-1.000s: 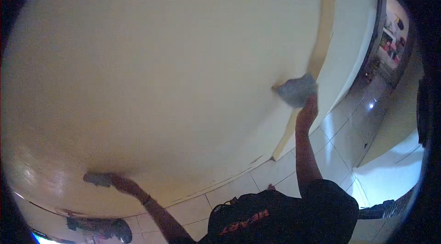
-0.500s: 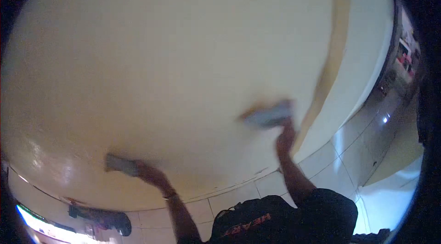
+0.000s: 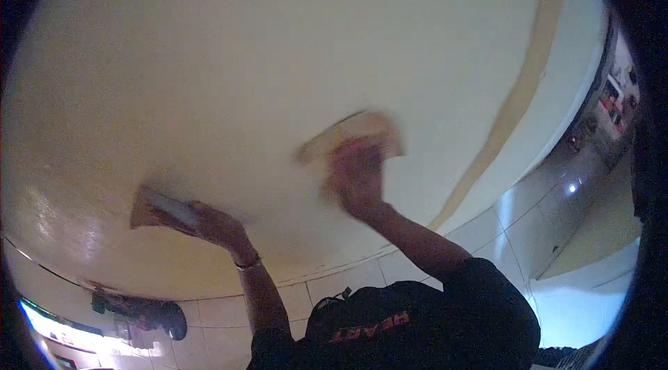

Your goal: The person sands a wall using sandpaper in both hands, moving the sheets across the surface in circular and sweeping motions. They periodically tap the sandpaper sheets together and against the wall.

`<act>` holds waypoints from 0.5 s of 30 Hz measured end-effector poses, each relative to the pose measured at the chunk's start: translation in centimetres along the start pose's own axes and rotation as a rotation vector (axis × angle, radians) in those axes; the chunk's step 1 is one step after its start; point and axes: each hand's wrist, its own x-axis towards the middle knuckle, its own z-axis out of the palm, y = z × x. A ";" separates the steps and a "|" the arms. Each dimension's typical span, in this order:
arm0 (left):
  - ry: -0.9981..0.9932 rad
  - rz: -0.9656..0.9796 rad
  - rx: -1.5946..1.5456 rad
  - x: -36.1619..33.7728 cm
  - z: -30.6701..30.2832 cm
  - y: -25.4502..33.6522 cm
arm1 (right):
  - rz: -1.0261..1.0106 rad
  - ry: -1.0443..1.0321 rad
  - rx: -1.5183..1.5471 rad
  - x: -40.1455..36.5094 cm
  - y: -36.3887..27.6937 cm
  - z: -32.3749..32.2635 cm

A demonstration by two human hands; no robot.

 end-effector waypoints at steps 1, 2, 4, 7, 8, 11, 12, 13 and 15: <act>0.030 -0.050 0.094 1.3 -0.2 -2.8 | -0.582 0.688 -0.098 -0.4 1.1 6.4; 0.059 -0.096 0.181 2.1 -0.2 -4.5 | -0.586 0.675 -0.127 -0.5 1.0 7.2; 0.146 -0.337 0.110 5.8 -1.0 -2.0 | -0.486 0.718 -0.141 0.3 1.0 6.8; 0.022 0.046 0.477 9.4 -2.5 -16.8 | -0.254 1.023 -0.161 2.6 3.6 0.8; 0.018 0.034 0.477 9.8 -2.9 -16.5 | -0.176 1.061 -0.172 3.5 5.0 -2.0; 0.003 0.093 0.759 11.0 -3.5 -16.1 | -0.034 1.245 0.065 5.5 5.7 -7.5; 0.050 0.200 0.795 10.5 -3.3 -17.7 | -0.034 1.241 0.130 5.6 4.9 -7.5; 0.097 0.308 0.831 9.9 -3.2 -18.8 | -0.033 1.235 0.198 5.6 4.2 -7.2; 0.100 0.359 0.875 6.6 -2.5 -15.2 | 0.017 1.178 0.093 5.5 1.2 -3.1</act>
